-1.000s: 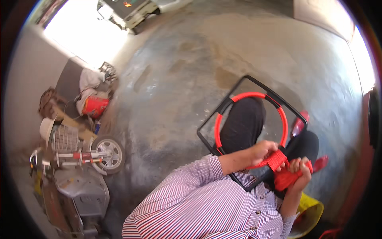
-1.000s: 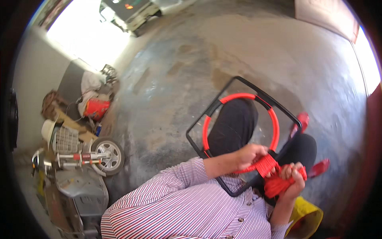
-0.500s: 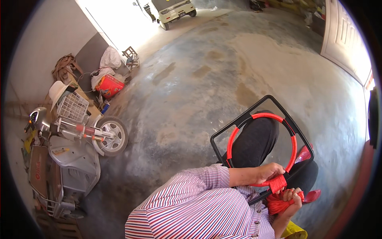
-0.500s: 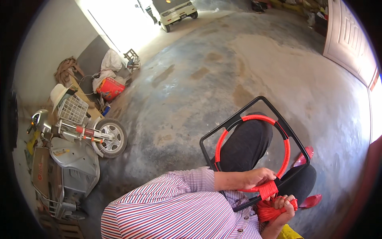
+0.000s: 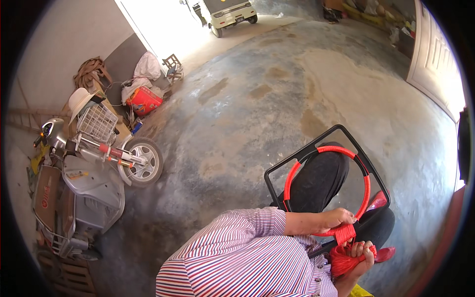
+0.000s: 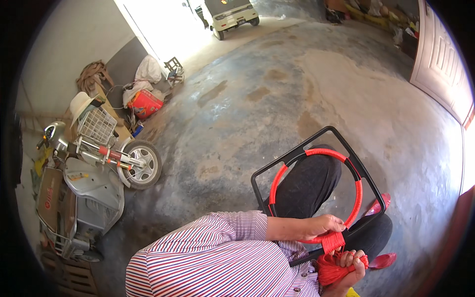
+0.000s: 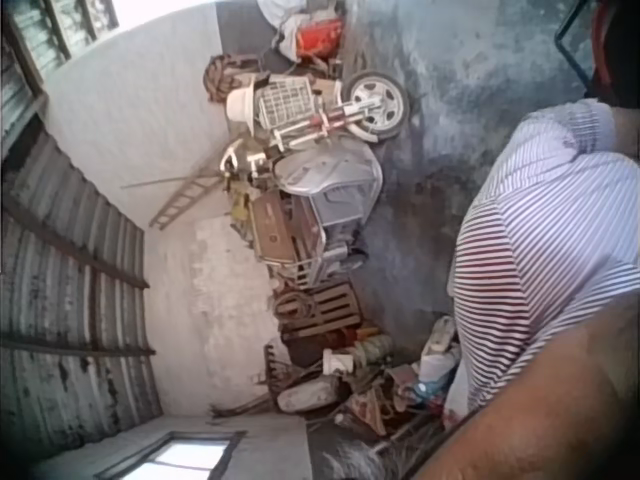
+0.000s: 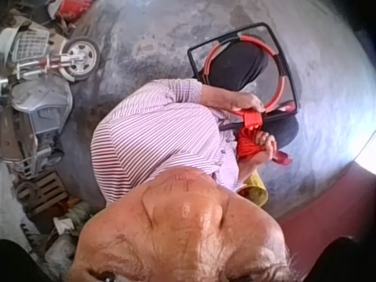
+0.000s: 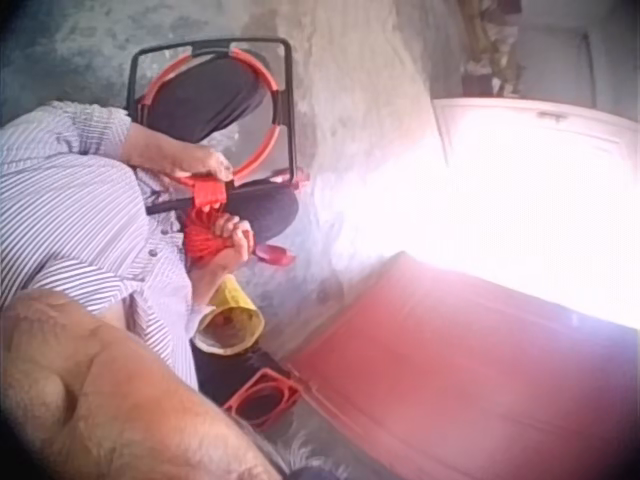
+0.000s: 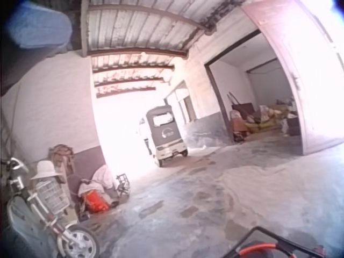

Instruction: Wrapping red plastic string around a black circular frame.

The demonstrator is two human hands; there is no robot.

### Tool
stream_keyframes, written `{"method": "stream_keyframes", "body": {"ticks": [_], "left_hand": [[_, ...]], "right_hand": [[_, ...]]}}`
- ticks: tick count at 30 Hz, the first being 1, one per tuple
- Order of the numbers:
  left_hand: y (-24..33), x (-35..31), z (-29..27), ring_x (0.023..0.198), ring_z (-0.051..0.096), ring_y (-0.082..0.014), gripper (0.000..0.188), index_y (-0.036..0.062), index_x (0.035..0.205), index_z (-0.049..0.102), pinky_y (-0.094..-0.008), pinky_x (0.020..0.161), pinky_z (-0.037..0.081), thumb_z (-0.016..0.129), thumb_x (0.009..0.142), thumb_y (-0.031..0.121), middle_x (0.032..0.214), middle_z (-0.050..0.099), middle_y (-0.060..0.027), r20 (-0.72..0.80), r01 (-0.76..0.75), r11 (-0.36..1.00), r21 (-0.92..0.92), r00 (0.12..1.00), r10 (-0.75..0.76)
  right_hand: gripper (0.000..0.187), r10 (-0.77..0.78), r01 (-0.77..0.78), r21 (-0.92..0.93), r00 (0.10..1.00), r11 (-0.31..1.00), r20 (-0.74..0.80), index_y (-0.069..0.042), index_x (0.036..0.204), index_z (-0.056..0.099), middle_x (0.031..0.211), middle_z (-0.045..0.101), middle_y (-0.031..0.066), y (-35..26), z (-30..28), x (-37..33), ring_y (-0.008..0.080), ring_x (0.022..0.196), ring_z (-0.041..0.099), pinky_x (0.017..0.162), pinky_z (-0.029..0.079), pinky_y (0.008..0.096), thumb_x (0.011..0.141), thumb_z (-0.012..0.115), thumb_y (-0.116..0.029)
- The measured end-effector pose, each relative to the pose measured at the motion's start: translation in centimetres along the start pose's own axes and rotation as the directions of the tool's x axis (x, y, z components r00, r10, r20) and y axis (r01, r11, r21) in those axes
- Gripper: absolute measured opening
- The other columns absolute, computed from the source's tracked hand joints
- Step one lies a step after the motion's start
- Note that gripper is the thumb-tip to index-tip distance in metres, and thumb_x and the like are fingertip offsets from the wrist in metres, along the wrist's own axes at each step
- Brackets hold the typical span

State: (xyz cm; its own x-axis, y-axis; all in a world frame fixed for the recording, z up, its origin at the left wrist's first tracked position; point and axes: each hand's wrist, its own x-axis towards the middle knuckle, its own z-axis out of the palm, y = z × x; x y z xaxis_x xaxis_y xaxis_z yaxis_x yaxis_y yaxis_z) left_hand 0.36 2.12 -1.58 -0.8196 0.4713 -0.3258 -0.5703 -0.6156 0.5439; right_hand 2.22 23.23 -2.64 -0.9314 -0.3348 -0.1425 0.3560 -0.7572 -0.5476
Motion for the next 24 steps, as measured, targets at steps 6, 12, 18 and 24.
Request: {"method": "stream_keyframes", "body": {"ticks": [6,12,18,24], "left_hand": [[0.1,0.9,-0.4,0.071,0.069,-0.0293,0.026,-0.0043,0.115,0.047,-0.0437,0.062,0.061,0.048,0.100,0.017,0.084,0.064,-0.0186,-0.010,0.030,1.000,-0.010,0.999,-0.030],[-1.1,2.0,-2.6,0.072,0.067,-0.0201,0.017,-0.0001,0.106,0.058,-0.0347,0.071,0.056,0.053,0.092,0.010,0.086,0.067,-0.0103,-0.094,0.026,0.999,-0.035,0.995,-0.030],[-1.1,2.5,-4.8,0.080,0.067,-0.0154,0.015,0.0021,0.099,0.065,-0.0325,0.079,0.055,0.059,0.085,0.003,0.088,0.068,-0.0057,-0.075,0.032,0.999,-0.013,0.997,-0.032],[1.8,0.7,-2.8,0.097,0.067,-0.0252,0.026,-0.0045,0.112,0.061,-0.0396,0.091,0.055,0.054,0.088,0.000,0.104,0.067,-0.0147,-0.076,0.090,0.978,-0.186,0.991,-0.106]], "right_hand": [[0.015,-0.021,0.021,-0.048,1.000,0.999,0.000,-0.011,0.082,0.045,0.066,0.041,0.0011,0.2,1.4,-0.2,0.0117,0.056,0.038,0.053,0.035,0.0280,0.080,0.059,-0.016],[0.015,-0.009,0.006,-0.047,0.998,0.999,-0.063,-0.011,0.082,0.045,0.067,0.042,0.0011,0.7,1.4,-0.9,0.0121,0.056,0.039,0.053,0.035,0.0274,0.080,0.060,-0.017],[0.018,0.018,-0.012,-0.076,0.997,0.997,0.077,-0.011,0.080,0.042,0.065,0.040,0.0019,0.8,0.6,-0.6,0.0141,0.054,0.037,0.050,0.033,0.0289,0.083,0.059,-0.018],[0.018,0.048,-0.048,0.032,0.999,0.998,-0.007,-0.012,0.079,0.043,0.065,0.039,0.0001,0.9,2.9,-0.3,0.0128,0.056,0.035,0.055,0.030,0.0285,0.080,0.061,-0.016]]}}
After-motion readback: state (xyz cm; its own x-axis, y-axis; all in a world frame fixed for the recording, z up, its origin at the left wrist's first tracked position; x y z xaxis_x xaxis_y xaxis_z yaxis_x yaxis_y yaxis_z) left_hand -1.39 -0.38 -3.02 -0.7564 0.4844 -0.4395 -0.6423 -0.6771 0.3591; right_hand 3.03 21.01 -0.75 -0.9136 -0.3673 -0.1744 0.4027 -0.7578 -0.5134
